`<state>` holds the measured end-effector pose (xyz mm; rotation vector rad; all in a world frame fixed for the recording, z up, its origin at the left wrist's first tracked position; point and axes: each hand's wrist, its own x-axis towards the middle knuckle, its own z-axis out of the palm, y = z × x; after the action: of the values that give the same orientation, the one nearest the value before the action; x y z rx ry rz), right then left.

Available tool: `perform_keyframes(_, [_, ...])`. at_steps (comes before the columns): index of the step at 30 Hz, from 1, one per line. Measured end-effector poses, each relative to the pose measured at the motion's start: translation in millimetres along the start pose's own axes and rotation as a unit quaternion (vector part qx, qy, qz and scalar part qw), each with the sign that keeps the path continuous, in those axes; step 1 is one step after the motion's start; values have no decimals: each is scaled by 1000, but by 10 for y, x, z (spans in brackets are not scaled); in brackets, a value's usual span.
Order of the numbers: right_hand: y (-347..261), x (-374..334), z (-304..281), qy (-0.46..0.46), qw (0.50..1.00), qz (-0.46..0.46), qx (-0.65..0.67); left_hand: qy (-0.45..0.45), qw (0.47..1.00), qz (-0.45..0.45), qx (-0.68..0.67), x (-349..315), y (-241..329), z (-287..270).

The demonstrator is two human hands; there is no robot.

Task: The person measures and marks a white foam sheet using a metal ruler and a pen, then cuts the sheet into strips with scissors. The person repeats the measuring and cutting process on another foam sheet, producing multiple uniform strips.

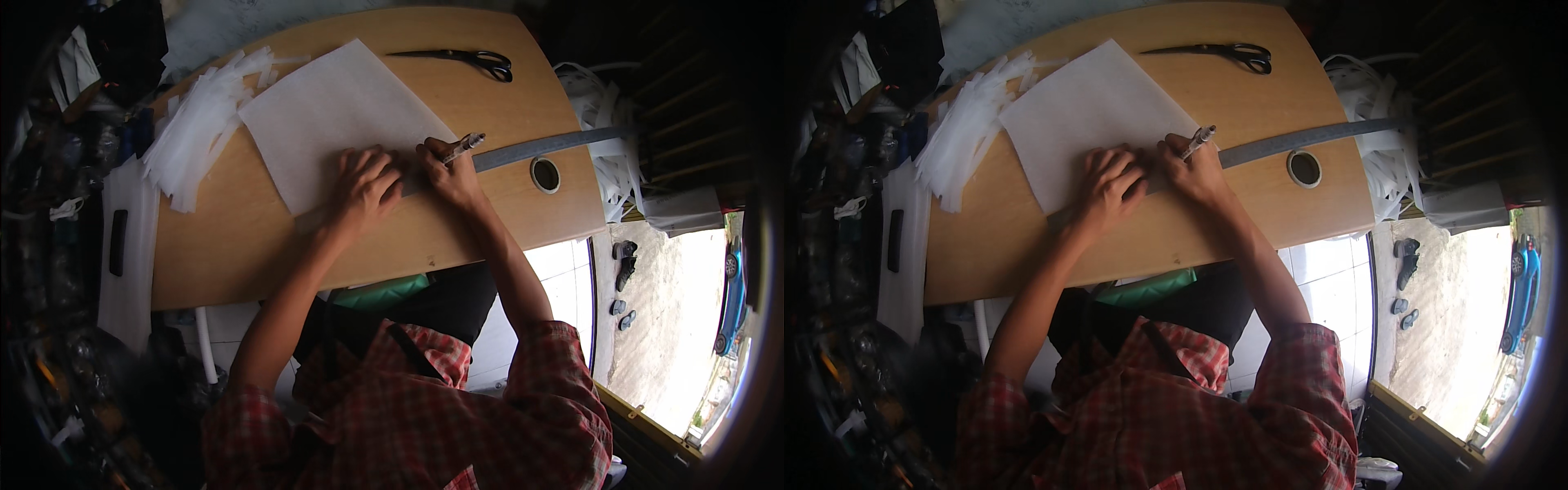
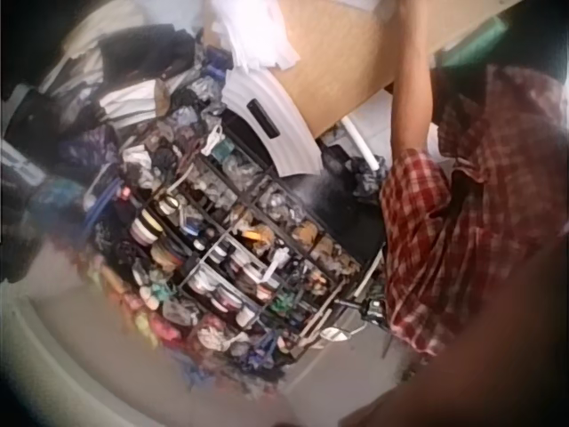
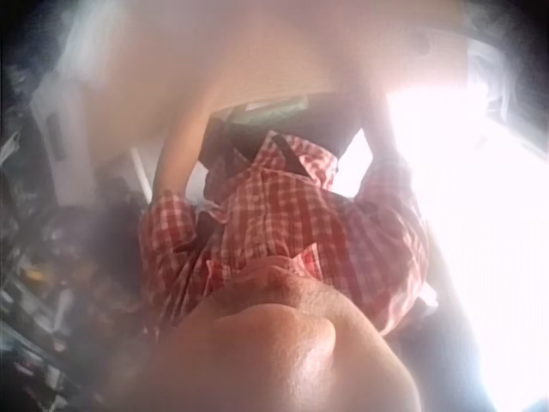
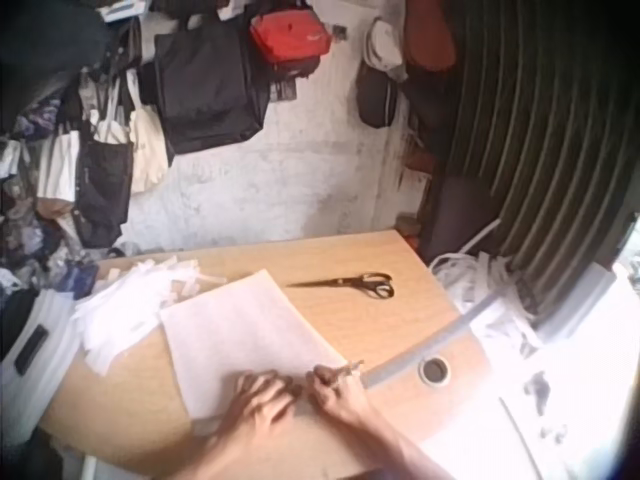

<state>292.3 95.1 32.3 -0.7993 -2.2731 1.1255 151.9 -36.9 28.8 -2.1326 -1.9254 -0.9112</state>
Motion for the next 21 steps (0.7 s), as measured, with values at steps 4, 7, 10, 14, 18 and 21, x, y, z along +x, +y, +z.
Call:
perform_keyframes(4, [4,5,-16,24,999,-37,25,2,1000,4,1,14,14,-7])
perform_keyframes(7, [20,43,27,43,995,-93,10,14,1000,12,0,9,3,15])
perform_keyframes(10, [43,12,27,32,996,-79,-5,12,1000,6,9,-15,-22,55])
perform_keyframes(14, [31,10,4,32,999,-32,17,17,1000,14,3,-17,-57,88])
perform_keyframes(18, [13,38,8,30,996,-77,-26,31,999,25,3,-21,-72,98])
perform_keyframes(21, [19,26,18,30,999,-42,0,34,999,26,2,-31,-80,107])
